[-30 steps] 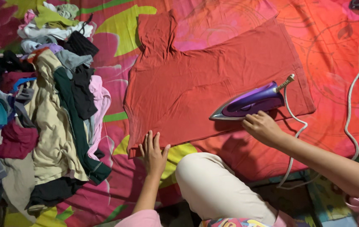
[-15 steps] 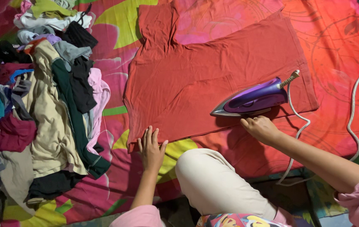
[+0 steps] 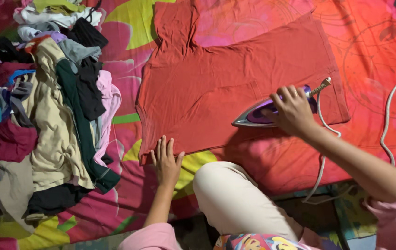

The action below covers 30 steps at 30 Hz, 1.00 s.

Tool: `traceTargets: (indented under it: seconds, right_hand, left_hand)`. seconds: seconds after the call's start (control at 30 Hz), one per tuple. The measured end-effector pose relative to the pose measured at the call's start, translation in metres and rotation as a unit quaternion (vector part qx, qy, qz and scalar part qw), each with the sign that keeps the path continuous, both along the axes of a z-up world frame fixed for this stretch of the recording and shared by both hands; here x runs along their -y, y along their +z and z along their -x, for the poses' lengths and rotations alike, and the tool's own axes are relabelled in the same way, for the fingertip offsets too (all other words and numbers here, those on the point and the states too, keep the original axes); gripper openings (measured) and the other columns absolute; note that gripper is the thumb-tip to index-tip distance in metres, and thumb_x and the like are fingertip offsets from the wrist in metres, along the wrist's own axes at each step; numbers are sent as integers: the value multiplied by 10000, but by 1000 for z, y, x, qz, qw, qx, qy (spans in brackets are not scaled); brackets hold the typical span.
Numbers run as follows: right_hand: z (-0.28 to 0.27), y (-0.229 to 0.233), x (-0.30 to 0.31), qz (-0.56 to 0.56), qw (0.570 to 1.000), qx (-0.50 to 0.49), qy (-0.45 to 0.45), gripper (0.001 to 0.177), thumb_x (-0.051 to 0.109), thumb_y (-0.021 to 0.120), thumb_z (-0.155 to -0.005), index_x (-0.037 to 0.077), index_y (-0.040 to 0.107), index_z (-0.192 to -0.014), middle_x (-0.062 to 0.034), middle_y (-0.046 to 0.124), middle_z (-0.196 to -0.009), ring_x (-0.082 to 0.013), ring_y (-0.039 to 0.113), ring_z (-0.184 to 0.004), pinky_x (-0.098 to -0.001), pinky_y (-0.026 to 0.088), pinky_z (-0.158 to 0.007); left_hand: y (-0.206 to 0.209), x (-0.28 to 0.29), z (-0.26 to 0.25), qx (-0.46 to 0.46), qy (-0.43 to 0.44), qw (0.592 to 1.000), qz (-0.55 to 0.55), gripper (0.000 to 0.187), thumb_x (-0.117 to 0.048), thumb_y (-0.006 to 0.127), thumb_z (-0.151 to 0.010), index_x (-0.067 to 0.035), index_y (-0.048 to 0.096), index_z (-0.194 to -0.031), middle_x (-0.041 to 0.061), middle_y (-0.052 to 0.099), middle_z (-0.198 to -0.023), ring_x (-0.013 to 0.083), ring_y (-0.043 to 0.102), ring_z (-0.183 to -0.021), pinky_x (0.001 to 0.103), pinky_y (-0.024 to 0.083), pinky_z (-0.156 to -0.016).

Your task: The person irons a red long-sleeved shirt laid out on a bed. They use a purple iron to smooth the sleeves and body, then fold the shirt in half and iron the folded edges.

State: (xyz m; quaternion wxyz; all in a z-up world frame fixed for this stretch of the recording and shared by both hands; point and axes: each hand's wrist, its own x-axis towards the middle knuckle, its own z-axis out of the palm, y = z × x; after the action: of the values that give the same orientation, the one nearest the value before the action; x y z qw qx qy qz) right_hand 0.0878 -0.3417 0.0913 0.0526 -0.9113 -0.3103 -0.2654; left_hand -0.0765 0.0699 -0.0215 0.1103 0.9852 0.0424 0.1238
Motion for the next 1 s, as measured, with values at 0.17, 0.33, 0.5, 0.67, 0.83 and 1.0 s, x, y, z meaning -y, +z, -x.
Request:
traceTargets:
  seconds: [0.17,0.33,0.5,0.67,0.83,1.0]
  right_hand:
    - [-47,-2,-12,150,936,-308,-79,672,686,590,-920,55,773,-781,-188,705,-738,-387,706,-730,-501,559,-696]
    - [-40,-12,-21,172,926,-332,-41,596,671,591,-871,110,768,-775,-188,707,-690,-380,718,-636,-499,564,-620]
    - [-51,1,7,199,925,-324,-7,566,646,585,-843,118,770,-756,-143,723,-700,-357,716,-621,-489,566,-579]
    - [-45,-11,13,220,925,-311,2,586,671,590,-846,119,776,-773,-148,716,-685,-361,705,-615,-484,557,-577]
    - [-55,-6,24,234,920,-314,-4,587,670,564,-838,132,786,-765,-135,717,-684,-347,709,-617,-487,554,-585]
    - [-46,-20,34,260,919,-296,-13,627,696,521,-888,132,783,-806,-137,724,-708,-346,718,-626,-479,560,-581]
  left_hand:
    - [5,2,-2,-64,-2,998,-28,800,-534,595,-932,-167,326,-1590,106,237,-1683,291,216,-1549,625,137,-1205]
    - [3,2,0,-54,-12,998,-30,832,-557,575,-929,-179,280,-1609,86,200,-1699,274,193,-1561,626,110,-1221]
    - [1,-2,0,-60,-13,998,-31,846,-573,572,-926,-178,273,-1612,95,197,-1692,277,193,-1552,640,98,-1214]
    - [-3,1,-3,-63,-9,997,-43,835,-587,552,-926,-196,275,-1609,79,203,-1696,269,193,-1559,638,97,-1215]
    - [0,-1,1,-63,-17,997,-33,842,-599,540,-930,-179,276,-1611,89,197,-1695,269,192,-1553,651,98,-1203]
    - [0,0,2,-61,-12,997,-40,824,-596,540,-938,-188,290,-1608,75,205,-1697,260,194,-1562,649,97,-1219]
